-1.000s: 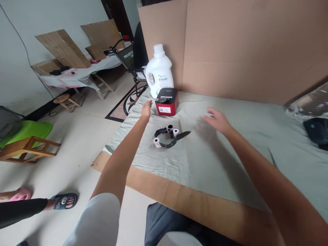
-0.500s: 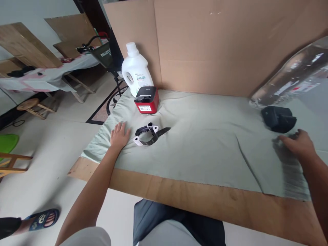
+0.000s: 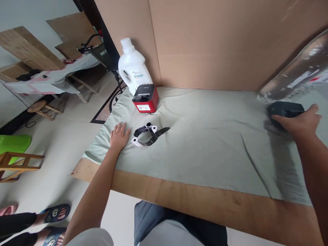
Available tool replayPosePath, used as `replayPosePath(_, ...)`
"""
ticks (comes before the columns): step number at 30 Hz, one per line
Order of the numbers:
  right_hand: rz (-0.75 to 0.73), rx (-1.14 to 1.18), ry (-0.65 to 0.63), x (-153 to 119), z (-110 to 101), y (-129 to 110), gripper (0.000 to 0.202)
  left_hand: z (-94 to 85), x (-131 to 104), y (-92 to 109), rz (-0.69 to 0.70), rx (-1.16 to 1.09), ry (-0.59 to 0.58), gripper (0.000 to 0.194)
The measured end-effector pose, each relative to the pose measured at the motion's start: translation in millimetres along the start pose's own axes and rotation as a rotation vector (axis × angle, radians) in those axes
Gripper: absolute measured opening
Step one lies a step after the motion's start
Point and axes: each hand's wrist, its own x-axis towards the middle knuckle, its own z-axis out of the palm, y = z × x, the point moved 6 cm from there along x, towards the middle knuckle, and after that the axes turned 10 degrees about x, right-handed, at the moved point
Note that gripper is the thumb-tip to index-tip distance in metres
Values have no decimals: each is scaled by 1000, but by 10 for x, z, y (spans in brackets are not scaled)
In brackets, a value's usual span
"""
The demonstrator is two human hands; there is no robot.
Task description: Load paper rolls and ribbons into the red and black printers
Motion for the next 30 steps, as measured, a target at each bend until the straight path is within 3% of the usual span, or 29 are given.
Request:
replayPosePath(1, 111, -4, -45, -145, -20, -75, 164, 1, 0, -1, -1, -1, -2, 71)
replayPosePath(3, 107, 24, -88, -507, -91, -393, 160, 3, 0, -5, -1, 1, 0, 71)
replayPosePath(6, -2, 7, -175, -1181, -143, -936, 137, 7, 2, -11, 3, 6, 5, 71)
replayPosePath(9, -115, 50, -268, -1887, -77, -1421, 127, 16, 5, -15, 8, 8, -2, 70)
replayPosePath(12, -152, 139, -292, -2480, 58, -1746, 124, 13, 1, -10, 18, 6, 1, 71)
replayPosePath(15, -134, 194, -265, -2898, 192, -1882, 116, -1, -10, 1, 39, 0, 13, 71)
replayPosePath(20, -138, 186, -208, -3228, 283, -1895, 108, 1, -18, -6, 52, -15, 21, 71)
replayPosePath(30, -184, 116, -205, -3388, 341, -1943, 110, 20, 0, -12, 53, -31, 16, 71)
